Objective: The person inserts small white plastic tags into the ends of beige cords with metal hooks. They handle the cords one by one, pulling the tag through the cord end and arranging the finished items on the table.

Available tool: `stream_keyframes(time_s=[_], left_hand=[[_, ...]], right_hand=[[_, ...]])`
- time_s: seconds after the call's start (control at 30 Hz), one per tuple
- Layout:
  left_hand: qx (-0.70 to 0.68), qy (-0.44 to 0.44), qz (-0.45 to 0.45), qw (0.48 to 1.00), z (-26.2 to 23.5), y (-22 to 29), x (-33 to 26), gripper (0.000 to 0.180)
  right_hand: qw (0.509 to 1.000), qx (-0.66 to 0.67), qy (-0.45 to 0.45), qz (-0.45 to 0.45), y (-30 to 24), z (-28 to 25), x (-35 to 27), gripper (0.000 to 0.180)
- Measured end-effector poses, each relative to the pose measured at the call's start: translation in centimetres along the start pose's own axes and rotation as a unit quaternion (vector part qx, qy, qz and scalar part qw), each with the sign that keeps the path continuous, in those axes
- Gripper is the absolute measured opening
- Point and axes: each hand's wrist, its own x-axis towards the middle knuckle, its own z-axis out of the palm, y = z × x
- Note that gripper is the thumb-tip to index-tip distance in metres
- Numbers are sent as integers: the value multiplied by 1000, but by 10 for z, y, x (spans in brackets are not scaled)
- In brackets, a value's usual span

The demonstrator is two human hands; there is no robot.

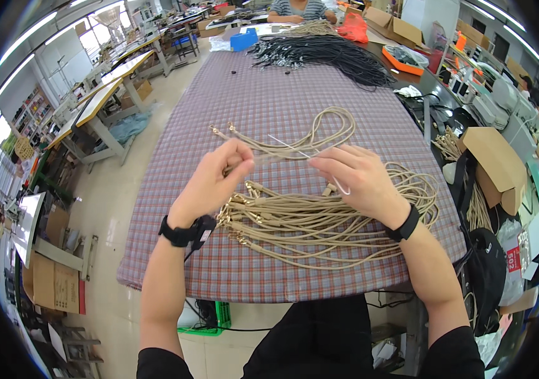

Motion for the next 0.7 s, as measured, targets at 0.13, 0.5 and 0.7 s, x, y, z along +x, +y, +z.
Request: stream_keyframes(time_s=[0.13, 0.5, 0.7], left_hand=[[-228, -96, -36, 968, 7, 29, -7, 7], [-430, 63, 112, 894, -34, -7, -5, 21], [-458, 270, 47, 846, -88, -36, -8, 25]], right_hand=[[997, -53, -4, 54, -4, -4, -1, 24], [993, -41, 16, 114, 28, -8, -8, 21], [973, -107, 0, 203, 40, -19, -14, 21]])
